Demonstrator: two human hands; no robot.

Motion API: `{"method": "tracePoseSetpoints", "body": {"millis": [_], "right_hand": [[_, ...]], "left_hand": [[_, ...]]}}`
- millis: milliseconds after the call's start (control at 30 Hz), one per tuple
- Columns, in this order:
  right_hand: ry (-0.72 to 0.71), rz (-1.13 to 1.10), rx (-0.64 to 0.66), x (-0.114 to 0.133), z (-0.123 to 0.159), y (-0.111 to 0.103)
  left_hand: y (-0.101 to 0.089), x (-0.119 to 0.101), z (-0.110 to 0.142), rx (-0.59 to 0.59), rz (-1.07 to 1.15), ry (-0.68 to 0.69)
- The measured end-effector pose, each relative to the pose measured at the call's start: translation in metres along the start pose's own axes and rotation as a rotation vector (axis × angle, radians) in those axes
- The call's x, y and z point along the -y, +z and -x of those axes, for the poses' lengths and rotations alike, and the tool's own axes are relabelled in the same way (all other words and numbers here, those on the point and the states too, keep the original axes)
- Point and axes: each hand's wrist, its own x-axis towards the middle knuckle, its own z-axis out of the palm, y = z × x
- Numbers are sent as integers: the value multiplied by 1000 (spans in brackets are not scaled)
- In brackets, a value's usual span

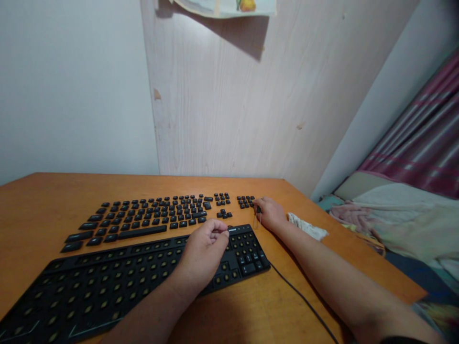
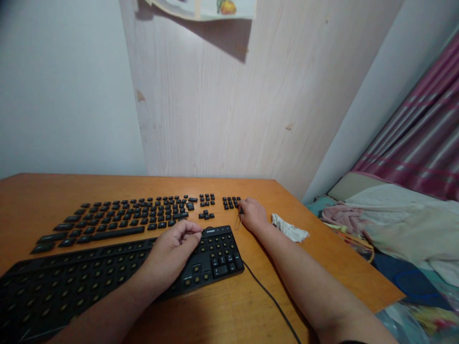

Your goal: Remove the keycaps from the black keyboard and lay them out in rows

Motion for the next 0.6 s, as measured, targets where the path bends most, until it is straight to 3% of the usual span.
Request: {"method": "tracePoseSetpoints", "body": {"millis": [333, 467, 600], "right_hand": [[44, -38, -106, 2, 3, 0], [92, -205, -217, -2, 1, -9], [43, -424, -257, -5, 0, -23]], "left_hand": [[0, 1, -1, -2, 26, -2], [0, 1, 0, 11, 20, 2], [0, -2, 0, 0, -1, 1]]}}
